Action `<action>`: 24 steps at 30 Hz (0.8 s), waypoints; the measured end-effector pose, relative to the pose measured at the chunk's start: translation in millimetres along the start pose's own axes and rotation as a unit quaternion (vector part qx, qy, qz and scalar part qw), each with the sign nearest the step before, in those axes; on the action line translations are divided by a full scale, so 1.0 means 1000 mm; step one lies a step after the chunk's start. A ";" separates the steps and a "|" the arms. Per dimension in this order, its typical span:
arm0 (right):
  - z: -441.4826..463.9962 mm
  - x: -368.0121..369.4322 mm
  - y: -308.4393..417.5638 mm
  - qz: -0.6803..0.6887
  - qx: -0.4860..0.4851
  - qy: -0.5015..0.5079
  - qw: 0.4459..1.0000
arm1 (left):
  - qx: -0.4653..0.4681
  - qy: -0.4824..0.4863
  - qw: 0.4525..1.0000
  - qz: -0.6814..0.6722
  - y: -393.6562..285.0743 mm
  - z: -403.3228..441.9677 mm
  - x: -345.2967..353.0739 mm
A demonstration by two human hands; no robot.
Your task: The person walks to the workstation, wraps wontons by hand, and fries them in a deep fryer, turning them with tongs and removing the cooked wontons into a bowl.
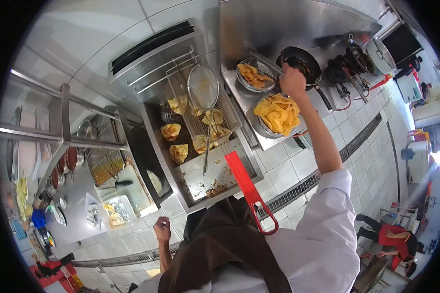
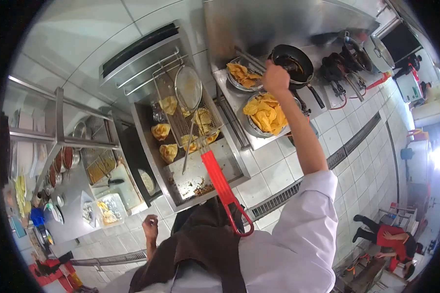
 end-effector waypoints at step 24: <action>-0.310 0.059 0.317 0.200 0.035 0.216 0.955 | -0.052 0.316 0.930 0.177 0.400 -0.069 -0.020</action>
Point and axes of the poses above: each hand's wrist, its own z-axis towards the middle knuckle, its own x-axis out of the palm, y = z × x, the point moved 6 cm from there along z, towards the middle knuckle, and after that the axes turned 4 degrees about -y, right-handed, at the moved point
